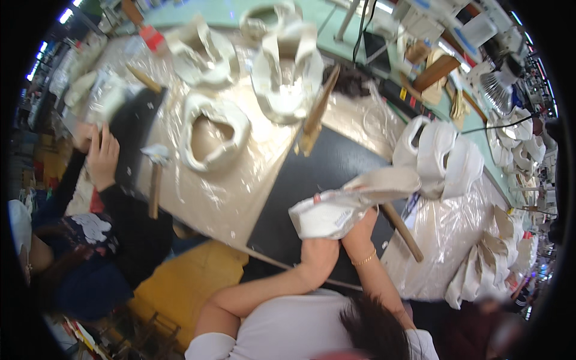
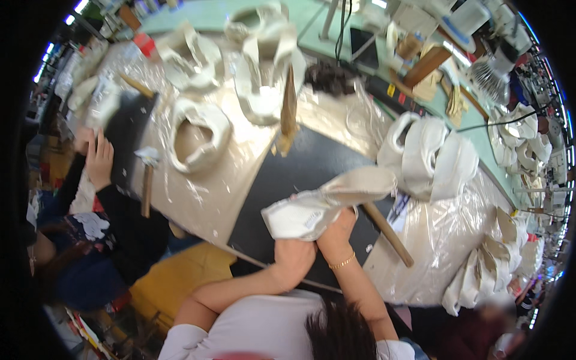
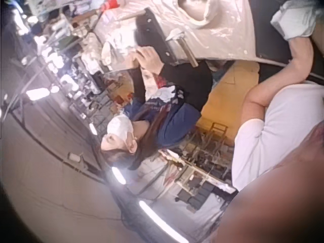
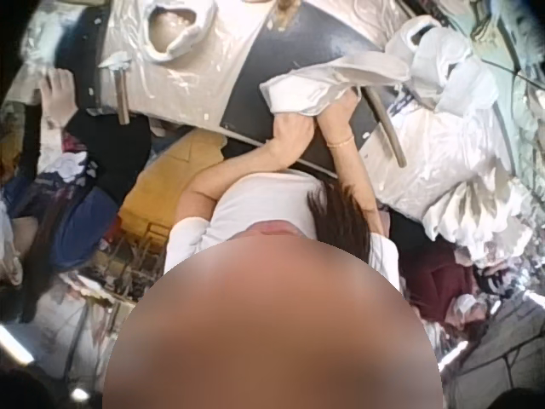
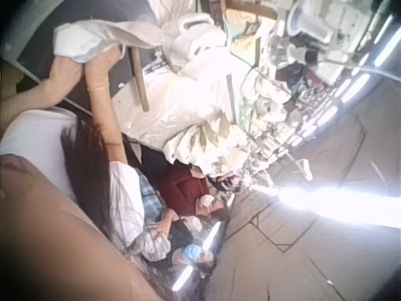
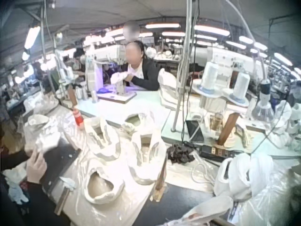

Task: The person repeatedly picks up white shoe parts, places them on a wooden last, and uses a hammer to shape and smooth the edges. They inspect each part, rotate it, and continue hammering different sections before setting it aside.

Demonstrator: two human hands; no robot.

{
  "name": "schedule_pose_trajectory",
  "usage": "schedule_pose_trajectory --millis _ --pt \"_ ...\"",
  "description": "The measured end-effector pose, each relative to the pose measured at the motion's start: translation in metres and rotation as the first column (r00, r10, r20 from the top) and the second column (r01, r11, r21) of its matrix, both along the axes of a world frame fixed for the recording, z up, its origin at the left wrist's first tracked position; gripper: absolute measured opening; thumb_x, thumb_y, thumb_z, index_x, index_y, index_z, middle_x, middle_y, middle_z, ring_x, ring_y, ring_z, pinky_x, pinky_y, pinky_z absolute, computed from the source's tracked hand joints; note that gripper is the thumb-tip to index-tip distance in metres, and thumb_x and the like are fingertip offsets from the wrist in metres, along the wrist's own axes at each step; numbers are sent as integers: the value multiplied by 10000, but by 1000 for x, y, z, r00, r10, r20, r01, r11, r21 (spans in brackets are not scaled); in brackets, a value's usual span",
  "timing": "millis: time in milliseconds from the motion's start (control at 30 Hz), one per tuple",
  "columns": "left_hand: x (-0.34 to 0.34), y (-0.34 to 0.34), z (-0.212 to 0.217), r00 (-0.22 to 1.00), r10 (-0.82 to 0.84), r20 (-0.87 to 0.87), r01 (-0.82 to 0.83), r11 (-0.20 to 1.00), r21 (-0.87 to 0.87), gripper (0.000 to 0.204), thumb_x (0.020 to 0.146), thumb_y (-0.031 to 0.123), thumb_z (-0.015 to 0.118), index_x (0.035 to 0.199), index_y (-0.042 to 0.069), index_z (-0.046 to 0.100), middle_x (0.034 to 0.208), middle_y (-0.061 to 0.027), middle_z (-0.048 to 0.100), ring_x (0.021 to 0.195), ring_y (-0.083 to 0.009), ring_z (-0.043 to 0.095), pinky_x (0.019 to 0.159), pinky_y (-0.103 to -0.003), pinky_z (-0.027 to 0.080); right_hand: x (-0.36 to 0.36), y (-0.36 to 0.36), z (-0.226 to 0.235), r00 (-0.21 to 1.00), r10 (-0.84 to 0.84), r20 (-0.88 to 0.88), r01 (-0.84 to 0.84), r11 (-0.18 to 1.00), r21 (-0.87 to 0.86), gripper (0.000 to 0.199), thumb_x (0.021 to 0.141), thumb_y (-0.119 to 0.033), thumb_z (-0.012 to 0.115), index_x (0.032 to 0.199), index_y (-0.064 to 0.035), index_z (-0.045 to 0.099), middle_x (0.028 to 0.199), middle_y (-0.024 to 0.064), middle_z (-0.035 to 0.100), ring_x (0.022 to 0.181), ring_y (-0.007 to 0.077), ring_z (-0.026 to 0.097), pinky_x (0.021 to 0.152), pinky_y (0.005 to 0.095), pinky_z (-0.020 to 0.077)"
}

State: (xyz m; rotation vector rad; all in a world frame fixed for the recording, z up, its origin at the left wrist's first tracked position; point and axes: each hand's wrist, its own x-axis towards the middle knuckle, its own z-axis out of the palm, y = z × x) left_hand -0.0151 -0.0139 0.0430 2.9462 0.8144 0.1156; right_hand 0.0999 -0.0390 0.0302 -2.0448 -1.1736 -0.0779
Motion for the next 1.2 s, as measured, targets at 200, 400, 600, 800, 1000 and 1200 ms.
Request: schedule_pose_trajectory --millis 200,400,600,800,1000,1200 --pt "1 8 -12 983 36 182 -31 999 -29 465 812 239 609 1215 9 634 1199 -187 640 1141 -363 588 1019 -503 410 -1 4 -2 990 -125 -69 121 991 -66 199 768 -194 666 879 -39 721 823 169 690 766 358 665 697 441 518" --pt "-9 15 -19 994 102 44 -95 984 -148 548 864 262 579 1352 14 540 1354 -201 551 1262 -372 513 1086 -516 346 -2 22 0 1000 -14 1 14 999 -51 224 764 -205 662 907 -46 728 817 160 692 746 364 660 665 453 512" --pt "8 20 -21 987 136 -91 -131 990 53 554 912 312 506 1407 63 490 1432 -162 489 1327 -353 444 1116 -573 257 0 13 8 993 80 -83 -89 990 -106 277 792 -162 632 1020 -18 695 1019 207 666 874 382 642 729 452 512" --pt "8 17 -25 983 47 -177 -49 999 -8 620 941 418 461 1466 93 406 1466 -140 447 1341 -341 415 1117 -561 261 3 -9 37 943 322 86 -306 939 -154 281 786 -91 586 1032 19 665 1084 189 607 948 359 592 801 413 507" --pt "10 17 -20 961 22 -277 15 991 130 696 917 522 466 1467 100 409 1454 -132 460 1321 -349 430 1106 -572 277 12 -5 37 901 336 274 -278 933 -229 298 701 -115 600 959 5 688 958 140 632 871 270 585 748 371 511" --pt "14 19 -14 991 36 -129 -6 974 227 711 852 534 550 1395 78 501 1371 -160 534 1253 -361 499 1049 -574 342 20 4 14 930 272 249 -230 955 -186 284 715 -133 607 956 -12 697 878 122 658 812 270 618 678 384 514"
